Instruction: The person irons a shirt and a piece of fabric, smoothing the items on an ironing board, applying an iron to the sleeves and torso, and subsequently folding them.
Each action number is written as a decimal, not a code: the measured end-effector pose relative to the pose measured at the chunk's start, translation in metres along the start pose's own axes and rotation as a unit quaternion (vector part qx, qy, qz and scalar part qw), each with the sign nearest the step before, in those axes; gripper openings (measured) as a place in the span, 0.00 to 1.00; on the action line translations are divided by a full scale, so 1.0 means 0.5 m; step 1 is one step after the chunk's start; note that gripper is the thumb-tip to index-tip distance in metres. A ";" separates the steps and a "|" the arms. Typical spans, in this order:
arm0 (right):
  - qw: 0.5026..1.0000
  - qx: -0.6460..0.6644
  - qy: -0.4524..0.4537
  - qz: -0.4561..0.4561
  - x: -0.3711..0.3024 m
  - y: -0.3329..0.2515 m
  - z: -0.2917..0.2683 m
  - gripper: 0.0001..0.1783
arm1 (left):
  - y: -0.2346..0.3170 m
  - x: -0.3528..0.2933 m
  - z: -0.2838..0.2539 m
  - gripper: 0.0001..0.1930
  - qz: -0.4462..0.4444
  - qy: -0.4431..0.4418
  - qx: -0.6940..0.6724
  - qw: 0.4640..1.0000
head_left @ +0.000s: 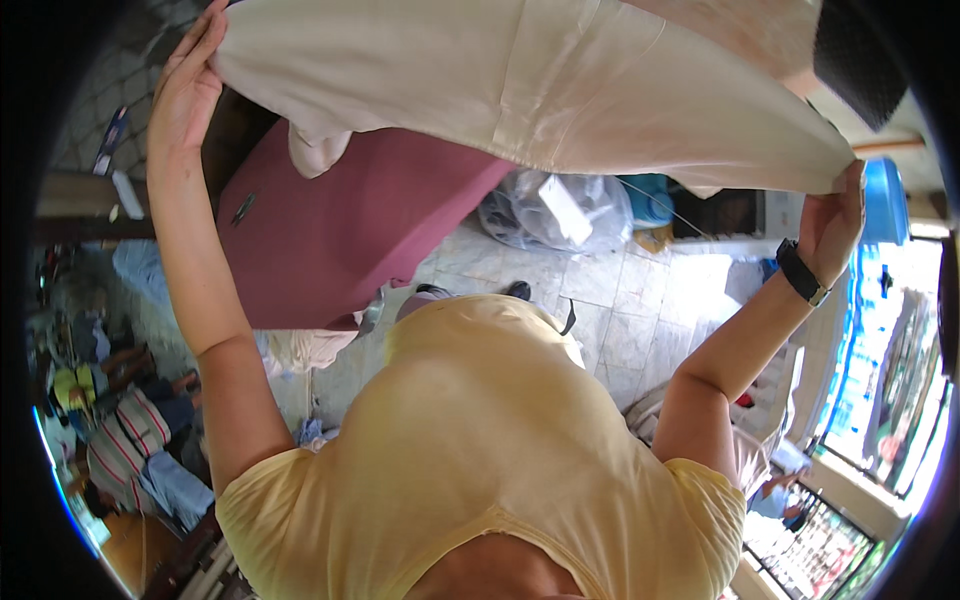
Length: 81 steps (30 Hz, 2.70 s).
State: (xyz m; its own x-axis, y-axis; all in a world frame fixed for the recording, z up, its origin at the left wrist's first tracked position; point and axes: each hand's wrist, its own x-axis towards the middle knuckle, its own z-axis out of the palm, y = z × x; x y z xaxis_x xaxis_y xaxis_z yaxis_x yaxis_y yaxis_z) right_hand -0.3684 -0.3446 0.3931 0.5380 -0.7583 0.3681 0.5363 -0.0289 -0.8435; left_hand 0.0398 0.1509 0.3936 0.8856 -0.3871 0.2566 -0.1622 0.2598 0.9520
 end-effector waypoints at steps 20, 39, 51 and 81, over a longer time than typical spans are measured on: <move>0.879 -0.254 0.397 -0.079 -0.435 -0.319 -0.469 0.28 | -0.302 0.134 1.054 0.19 -0.090 -0.559 -0.139 0.812; 0.547 -0.403 0.733 -0.010 -0.827 -0.403 -0.701 0.15 | -0.527 -0.276 1.833 0.17 -0.054 -0.676 -0.152 0.719; 0.382 -0.458 0.787 0.158 -0.912 -0.281 -0.724 0.10 | -0.542 -0.570 2.145 0.13 0.049 -0.687 -0.064 0.723; 0.082 -0.509 0.856 0.030 -0.605 -0.453 -0.803 0.04 | -0.204 -1.482 2.909 0.11 0.187 -0.790 -0.376 0.447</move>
State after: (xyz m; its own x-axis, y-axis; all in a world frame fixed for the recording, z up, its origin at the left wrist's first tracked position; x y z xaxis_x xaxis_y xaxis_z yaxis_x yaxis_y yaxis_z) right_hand -0.9137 -0.3703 0.3155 -0.8279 0.2689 0.4922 -0.2352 0.6303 -0.7399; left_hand -1.2328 -0.8757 0.3495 -0.6502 -0.1807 0.7380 0.5479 0.5614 0.6202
